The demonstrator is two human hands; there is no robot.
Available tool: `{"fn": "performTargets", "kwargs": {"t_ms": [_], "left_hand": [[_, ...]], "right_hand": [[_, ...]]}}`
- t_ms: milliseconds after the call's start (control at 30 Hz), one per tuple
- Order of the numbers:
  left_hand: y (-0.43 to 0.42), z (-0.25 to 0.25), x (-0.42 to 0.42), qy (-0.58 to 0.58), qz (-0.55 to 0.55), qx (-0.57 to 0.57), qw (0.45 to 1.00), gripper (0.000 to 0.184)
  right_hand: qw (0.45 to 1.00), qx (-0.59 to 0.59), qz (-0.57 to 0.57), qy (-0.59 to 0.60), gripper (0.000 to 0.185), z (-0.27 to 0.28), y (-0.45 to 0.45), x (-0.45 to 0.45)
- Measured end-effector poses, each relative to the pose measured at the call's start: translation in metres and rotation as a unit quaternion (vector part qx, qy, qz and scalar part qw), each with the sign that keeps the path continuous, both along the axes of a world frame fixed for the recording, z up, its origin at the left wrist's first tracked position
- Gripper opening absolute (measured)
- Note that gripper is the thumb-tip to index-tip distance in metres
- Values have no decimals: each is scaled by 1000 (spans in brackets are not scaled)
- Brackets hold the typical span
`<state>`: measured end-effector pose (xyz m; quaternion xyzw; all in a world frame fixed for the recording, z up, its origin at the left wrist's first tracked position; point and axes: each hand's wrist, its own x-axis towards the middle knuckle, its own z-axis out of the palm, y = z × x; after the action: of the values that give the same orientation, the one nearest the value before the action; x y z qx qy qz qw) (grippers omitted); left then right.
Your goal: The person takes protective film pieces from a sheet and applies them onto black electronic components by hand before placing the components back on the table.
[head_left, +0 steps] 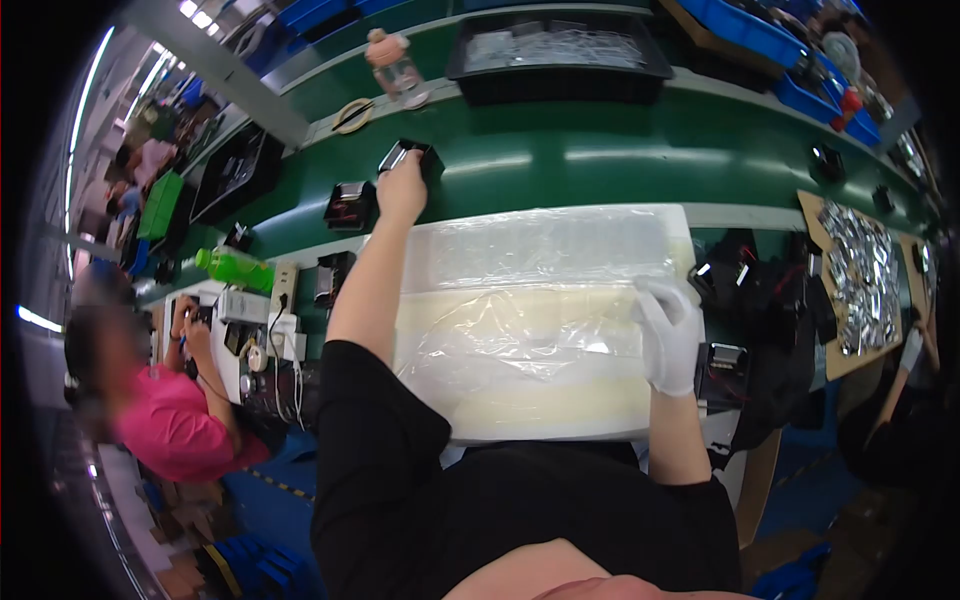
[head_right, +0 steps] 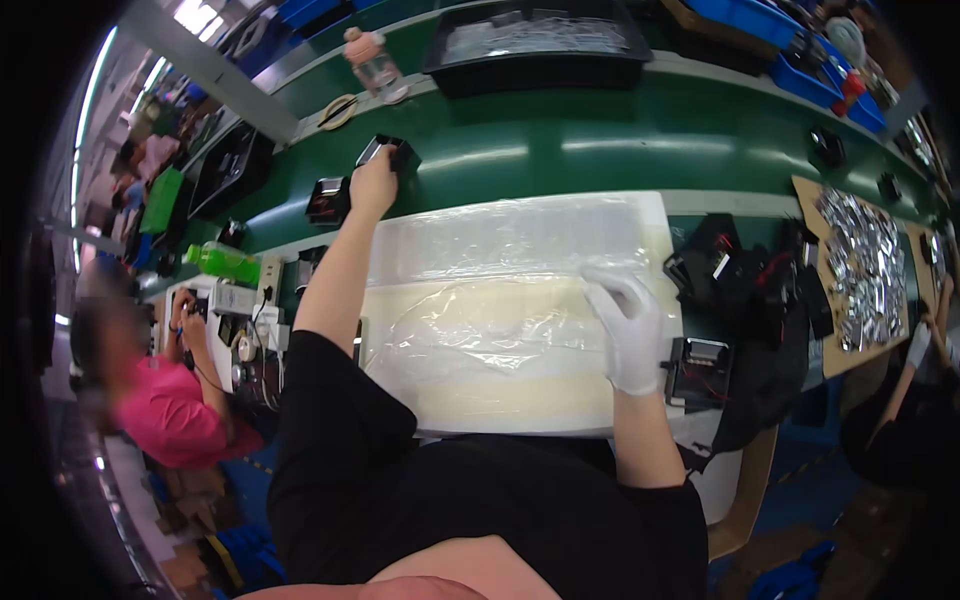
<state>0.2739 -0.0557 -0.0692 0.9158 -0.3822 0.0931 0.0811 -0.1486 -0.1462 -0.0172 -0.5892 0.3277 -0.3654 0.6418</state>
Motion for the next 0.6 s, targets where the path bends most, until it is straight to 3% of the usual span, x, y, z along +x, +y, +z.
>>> {"fn": "performTargets", "kwargs": {"t_ms": [67,100,133,167,233,267,333,400,533,600], "left_hand": [[-5,10,-10,170,-83,-156,970,37],[-9,16,-18,176,-99,-153,967,37],[-11,23,-28,262,-120,-237,928,34],[-13,30,-40,345,-137,-315,874,31],[-12,47,-85,535,-100,-457,704,32],[-9,58,-105,538,-105,-453,703,32],[2,78,-143,714,41,-451,533,43],[3,94,-178,738,111,-393,537,56],[14,81,-198,777,130,-311,531,66],[18,71,-199,817,113,-302,479,69]], "right_hand": [[993,112,-28,-29,21,16,0,9],[992,111,-46,-27,21,17,-2,12],[989,134,-9,-58,20,18,-5,14],[983,155,31,-89,19,19,-6,15],[985,139,23,-98,19,24,-6,19],[986,127,32,-107,19,27,-5,23],[984,108,63,-124,18,30,1,27],[983,108,82,-123,18,32,6,30],[979,100,136,-115,15,35,14,34],[977,95,159,-108,14,37,17,33]]}}
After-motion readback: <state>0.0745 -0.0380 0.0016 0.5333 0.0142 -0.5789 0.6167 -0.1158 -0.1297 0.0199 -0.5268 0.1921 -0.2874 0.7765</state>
